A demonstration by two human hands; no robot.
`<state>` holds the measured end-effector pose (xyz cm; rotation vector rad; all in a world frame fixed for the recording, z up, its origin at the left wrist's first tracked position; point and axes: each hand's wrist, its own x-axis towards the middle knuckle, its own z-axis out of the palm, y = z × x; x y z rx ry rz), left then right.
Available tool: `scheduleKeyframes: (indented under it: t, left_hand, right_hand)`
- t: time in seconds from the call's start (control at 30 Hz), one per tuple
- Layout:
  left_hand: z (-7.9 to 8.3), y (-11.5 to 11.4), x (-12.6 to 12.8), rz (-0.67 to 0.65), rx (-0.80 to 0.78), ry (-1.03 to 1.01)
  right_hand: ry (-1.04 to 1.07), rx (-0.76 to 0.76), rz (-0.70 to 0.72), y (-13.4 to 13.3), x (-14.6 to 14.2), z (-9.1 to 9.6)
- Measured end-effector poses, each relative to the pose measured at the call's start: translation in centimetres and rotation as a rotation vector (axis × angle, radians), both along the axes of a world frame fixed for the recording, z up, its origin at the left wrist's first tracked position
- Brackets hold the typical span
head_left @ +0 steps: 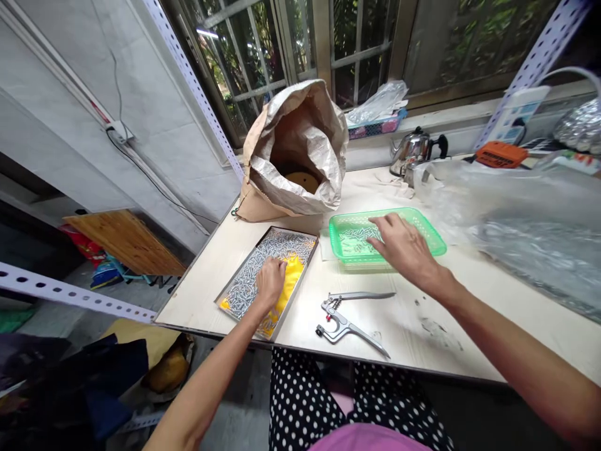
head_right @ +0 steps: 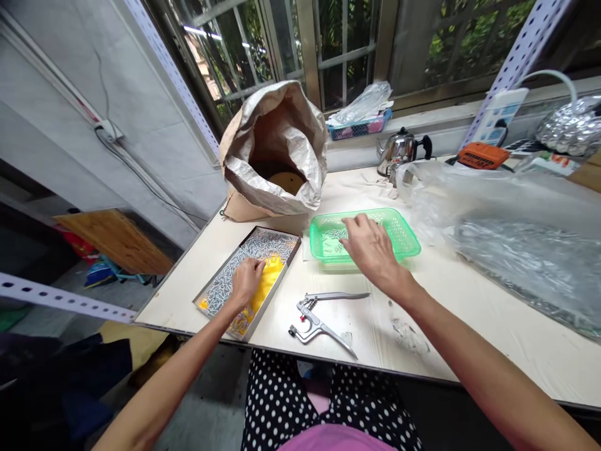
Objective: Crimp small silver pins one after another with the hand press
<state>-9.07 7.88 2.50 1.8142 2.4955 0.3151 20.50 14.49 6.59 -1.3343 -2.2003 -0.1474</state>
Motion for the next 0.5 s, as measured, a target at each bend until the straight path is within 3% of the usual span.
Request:
scheduleKeyframes:
  t: [0.1,0.2,0.3,0.4,0.5]
  left_hand:
    - [-1.0,3.0,-0.1,0.059,-0.073,0.022]
    - [-1.9,4.6,0.1,0.086,-0.112,0.023]
    - [-2.4,5.3,-0.1,0.080,-0.154,0.038]
    - [-2.6,5.4,-0.6,0.025,-0.185,0.060]
    - [-2.5,5.2,-0.7,-0.032,-0.196,0.085]
  right_hand:
    - [0.054,-0.130,0.146,-3.4,0.7,-1.5]
    - [0.124,-0.419,0.331,-8.3,0.3,-4.3]
    - [0.126,-0.582,0.371,-12.1,-0.3,-6.3]
    - [0.112,-0.619,0.350,-13.7,-0.8,-7.7]
    - [0.106,-0.556,0.314,-13.8,-1.3,-9.3]
